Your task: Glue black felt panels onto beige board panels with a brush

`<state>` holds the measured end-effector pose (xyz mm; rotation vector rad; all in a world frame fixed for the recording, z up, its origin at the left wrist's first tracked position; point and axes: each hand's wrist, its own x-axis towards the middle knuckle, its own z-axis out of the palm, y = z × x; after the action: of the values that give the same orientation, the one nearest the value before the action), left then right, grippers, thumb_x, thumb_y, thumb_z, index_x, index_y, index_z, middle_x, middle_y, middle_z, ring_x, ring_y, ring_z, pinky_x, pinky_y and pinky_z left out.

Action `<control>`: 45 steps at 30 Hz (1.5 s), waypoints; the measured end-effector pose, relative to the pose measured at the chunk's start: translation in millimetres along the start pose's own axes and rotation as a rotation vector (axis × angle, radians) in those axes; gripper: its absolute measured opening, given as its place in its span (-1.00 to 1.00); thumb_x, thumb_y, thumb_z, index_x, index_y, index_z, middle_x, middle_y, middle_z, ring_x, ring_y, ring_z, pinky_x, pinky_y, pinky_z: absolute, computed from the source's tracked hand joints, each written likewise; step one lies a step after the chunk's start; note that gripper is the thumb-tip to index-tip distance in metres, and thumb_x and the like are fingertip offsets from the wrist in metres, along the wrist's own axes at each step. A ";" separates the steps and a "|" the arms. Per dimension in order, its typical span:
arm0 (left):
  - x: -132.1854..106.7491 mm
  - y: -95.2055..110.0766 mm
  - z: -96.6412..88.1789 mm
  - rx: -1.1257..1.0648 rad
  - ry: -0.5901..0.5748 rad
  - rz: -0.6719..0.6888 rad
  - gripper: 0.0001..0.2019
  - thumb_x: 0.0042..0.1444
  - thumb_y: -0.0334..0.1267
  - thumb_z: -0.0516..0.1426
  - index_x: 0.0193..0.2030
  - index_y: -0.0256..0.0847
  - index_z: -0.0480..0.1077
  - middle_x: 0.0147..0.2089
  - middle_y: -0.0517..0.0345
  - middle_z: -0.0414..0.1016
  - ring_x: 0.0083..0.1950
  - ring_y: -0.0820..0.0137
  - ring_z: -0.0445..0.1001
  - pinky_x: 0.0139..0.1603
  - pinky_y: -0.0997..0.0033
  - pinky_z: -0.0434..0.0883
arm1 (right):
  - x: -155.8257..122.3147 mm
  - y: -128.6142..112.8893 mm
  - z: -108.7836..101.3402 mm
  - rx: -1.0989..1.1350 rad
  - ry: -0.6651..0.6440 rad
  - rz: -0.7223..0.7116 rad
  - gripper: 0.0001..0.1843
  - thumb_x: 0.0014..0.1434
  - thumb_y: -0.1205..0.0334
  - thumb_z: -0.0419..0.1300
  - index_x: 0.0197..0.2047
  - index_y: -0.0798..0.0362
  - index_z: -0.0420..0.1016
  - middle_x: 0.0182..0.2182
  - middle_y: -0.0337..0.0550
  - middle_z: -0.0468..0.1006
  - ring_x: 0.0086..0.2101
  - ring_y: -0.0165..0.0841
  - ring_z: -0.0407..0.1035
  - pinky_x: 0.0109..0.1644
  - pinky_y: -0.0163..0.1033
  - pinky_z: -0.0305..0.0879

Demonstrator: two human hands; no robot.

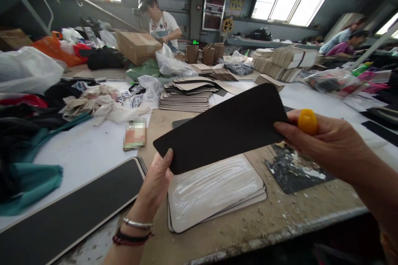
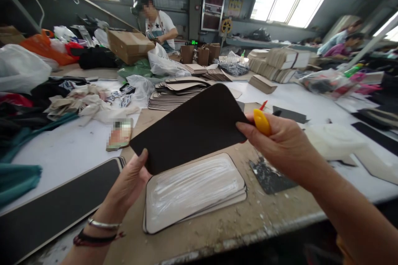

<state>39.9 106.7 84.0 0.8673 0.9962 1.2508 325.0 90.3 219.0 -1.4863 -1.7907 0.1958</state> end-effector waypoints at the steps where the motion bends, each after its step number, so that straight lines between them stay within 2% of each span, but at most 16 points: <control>1: -6.1 5.5 1.0 -0.099 -0.009 -0.031 -0.57 0.11 -0.05 0.08 0.09 -0.17 0.25 0.07 0.00 0.43 0.04 0.27 0.43 0.05 0.21 0.40 | -3.6 0.6 -4.5 0.008 -0.010 0.033 -0.62 0.04 -0.19 0.15 -0.47 -0.02 0.36 -0.70 -0.33 0.25 -0.68 -0.44 0.13 -0.62 -0.28 0.06; 4: -25.0 17.2 -2.0 -0.178 0.114 -0.117 -0.65 -0.08 -0.17 0.25 -0.14 -0.24 0.41 -0.16 0.05 0.55 -0.13 0.32 0.49 -0.10 0.34 0.45 | -13.6 5.2 -13.4 -0.016 -0.101 0.107 -0.60 0.08 -0.15 0.12 -0.54 -0.01 0.28 -0.71 -0.33 0.26 -0.68 -0.44 0.14 -0.64 -0.31 0.05; 7: -44.1 18.0 -10.9 -0.030 0.153 -0.160 -0.64 -0.17 -0.09 0.28 -0.26 -0.26 0.43 -0.33 0.11 0.54 -0.30 0.38 0.46 -0.25 0.41 0.43 | -26.1 17.3 -11.2 -0.092 -0.207 0.128 -0.57 0.11 -0.11 0.08 -0.62 -0.01 0.18 -0.74 -0.34 0.24 -0.68 -0.45 0.14 -0.61 -0.31 0.07; 10: -58.4 3.0 -20.9 0.410 0.094 -0.185 -0.62 -0.13 0.10 0.16 -0.49 -0.23 0.34 -0.55 0.24 0.36 -0.51 0.48 0.30 -0.44 0.47 0.32 | -45.4 41.7 6.8 -0.211 -0.334 0.143 -0.61 0.13 -0.05 0.05 -0.60 0.01 0.23 -0.68 -0.29 0.33 -0.61 -0.40 0.25 -0.52 -0.30 0.13; 13: -64.2 -21.7 -28.2 0.779 0.122 -0.157 -0.54 -0.13 0.20 0.05 -0.68 -0.16 0.12 -0.68 0.34 0.08 -0.59 0.51 0.11 -0.55 0.48 0.12 | -68.4 72.8 35.4 -0.390 -0.504 0.225 -0.70 0.15 0.05 0.04 -0.51 0.02 0.36 -0.57 -0.20 0.47 -0.50 -0.31 0.38 -0.42 -0.29 0.16; 16: -64.9 -40.0 -30.5 0.933 0.187 -0.154 -0.57 -0.10 0.16 0.03 -0.68 -0.15 0.12 -0.68 0.32 0.08 -0.58 0.48 0.11 -0.52 0.45 0.06 | -86.5 97.4 60.6 -0.546 -0.614 0.319 -0.73 0.18 0.06 0.04 -0.40 0.03 0.42 -0.45 -0.11 0.55 -0.37 -0.22 0.45 -0.37 -0.28 0.17; 20: -66.8 -43.4 -26.8 1.161 0.216 -0.180 -0.65 -0.01 0.04 0.03 -0.64 -0.14 0.16 -0.67 0.27 0.17 -0.55 0.41 0.18 -0.48 0.42 0.02 | -96.9 109.3 74.9 -0.636 -0.680 0.373 -0.71 0.21 0.04 0.00 -0.33 0.02 0.43 -0.36 -0.05 0.57 -0.28 -0.16 0.47 -0.37 -0.28 0.18; 24: -68.6 -38.1 -20.3 1.312 0.189 -0.223 -0.68 0.09 -0.03 -0.02 -0.60 -0.13 0.14 -0.62 0.21 0.27 -0.50 0.35 0.28 -0.45 0.41 0.04 | -97.6 108.7 77.0 -0.641 -0.709 0.387 -0.71 0.28 0.10 -0.09 -0.21 0.02 0.40 -0.29 -0.02 0.57 -0.24 -0.15 0.47 -0.33 -0.25 0.19; 31: -67.0 -36.4 -15.5 1.478 0.128 -0.278 -0.71 0.18 -0.11 -0.10 -0.53 -0.12 0.14 -0.46 0.05 0.45 -0.35 0.22 0.44 -0.42 0.37 0.05 | -95.8 113.6 81.1 -0.641 -0.728 0.405 -0.71 0.28 0.14 -0.10 -0.22 0.05 0.40 -0.32 0.01 0.58 -0.27 -0.16 0.48 -0.34 -0.25 0.18; 40: -62.2 -29.1 -11.0 1.564 0.080 -0.397 -0.67 0.20 -0.03 -0.14 -0.51 -0.10 0.18 -0.43 0.07 0.49 -0.26 0.15 0.48 -0.40 0.37 0.12 | -95.2 119.8 83.8 -0.633 -0.708 0.371 -0.71 0.26 0.13 -0.05 -0.23 0.08 0.44 -0.35 0.01 0.58 -0.27 -0.18 0.47 -0.29 -0.28 0.19; 45: -61.6 -27.0 -10.1 1.586 0.082 -0.408 -0.65 0.19 -0.02 -0.14 -0.52 -0.10 0.21 -0.41 0.07 0.50 -0.24 0.14 0.49 -0.39 0.37 0.14 | -90.9 120.1 84.5 -0.626 -0.743 0.385 -0.71 0.26 0.15 -0.05 -0.22 0.10 0.44 -0.31 0.03 0.58 -0.23 -0.18 0.47 -0.25 -0.28 0.19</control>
<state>37.3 42.1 63.0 1.6253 2.1103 -0.0910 363.1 75.6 51.2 -2.4408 -2.2348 0.4561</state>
